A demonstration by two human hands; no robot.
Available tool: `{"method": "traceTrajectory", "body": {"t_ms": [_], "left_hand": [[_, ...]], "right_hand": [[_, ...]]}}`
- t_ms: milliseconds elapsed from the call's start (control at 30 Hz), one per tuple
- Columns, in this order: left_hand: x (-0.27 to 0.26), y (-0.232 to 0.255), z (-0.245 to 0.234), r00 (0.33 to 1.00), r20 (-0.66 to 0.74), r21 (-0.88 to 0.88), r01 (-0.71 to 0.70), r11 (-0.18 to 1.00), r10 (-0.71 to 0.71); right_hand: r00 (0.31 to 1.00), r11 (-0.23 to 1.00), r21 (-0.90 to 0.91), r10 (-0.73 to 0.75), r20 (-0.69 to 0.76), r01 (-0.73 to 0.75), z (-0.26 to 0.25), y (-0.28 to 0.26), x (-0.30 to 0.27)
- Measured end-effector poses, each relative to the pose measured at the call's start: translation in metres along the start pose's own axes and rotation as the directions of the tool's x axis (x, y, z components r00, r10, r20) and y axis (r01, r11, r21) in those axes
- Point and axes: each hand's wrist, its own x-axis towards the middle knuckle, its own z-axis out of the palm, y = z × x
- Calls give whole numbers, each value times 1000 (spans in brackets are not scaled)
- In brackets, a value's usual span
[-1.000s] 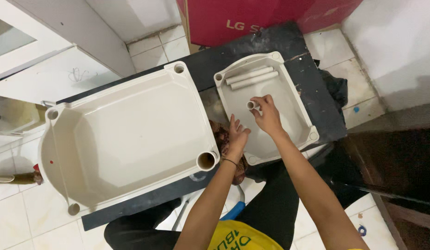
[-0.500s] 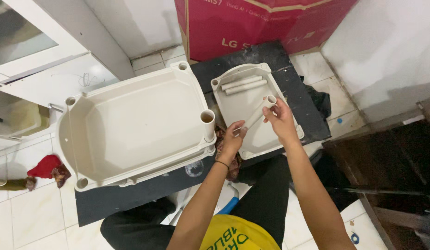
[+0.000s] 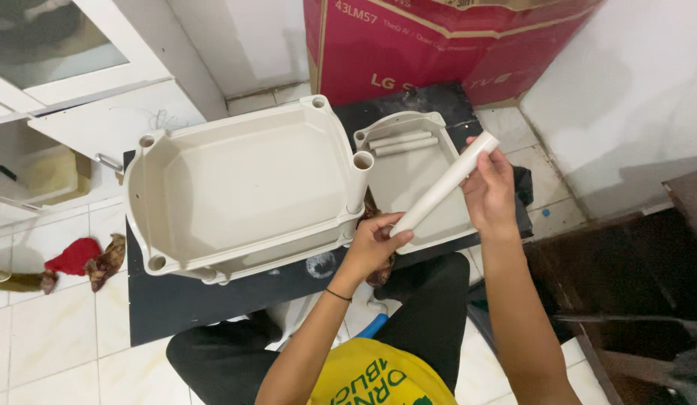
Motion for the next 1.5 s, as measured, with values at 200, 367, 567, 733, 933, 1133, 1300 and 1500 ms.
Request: {"method": "traceTrajectory", "body": {"t_ms": [200, 367, 567, 733, 933, 1133, 1300, 1500], "left_hand": [[-38, 48, -10, 999, -26, -28, -21, 999, 21], [-57, 72, -28, 943, -43, -69, -332, 941, 329], [-82, 95, -43, 921, -145, 76, -354, 932, 361], [-87, 115, -40, 925, -121, -69, -370, 926, 360], [-80, 135, -34, 936, -63, -75, -350, 934, 346], [-56, 155, -8, 912, -33, -151, -410, 900, 409], [-48, 170, 3, 934, -63, -278, -354, 893, 351], [-52, 185, 6, 918, -147, -367, -397, 841, 369]], "right_hand": [[979, 998, 50, -50, 200, 41, 52, -16, -1], [949, 999, 29, -39, 313, 31, 101, -17, 1], [908, 978, -202, 35, 418, 55, 150, -3, -3], [839, 927, -363, 124, 529, 92, 177, -6, -3], [883, 957, -279, 64, 466, 78, 198, -25, 1], [906, 969, -198, -53, 421, 149, 206, -51, 18], [916, 990, -112, -36, 400, 88, 206, -60, 31], [930, 996, -26, -69, 362, 84, 210, -49, 36]]}}
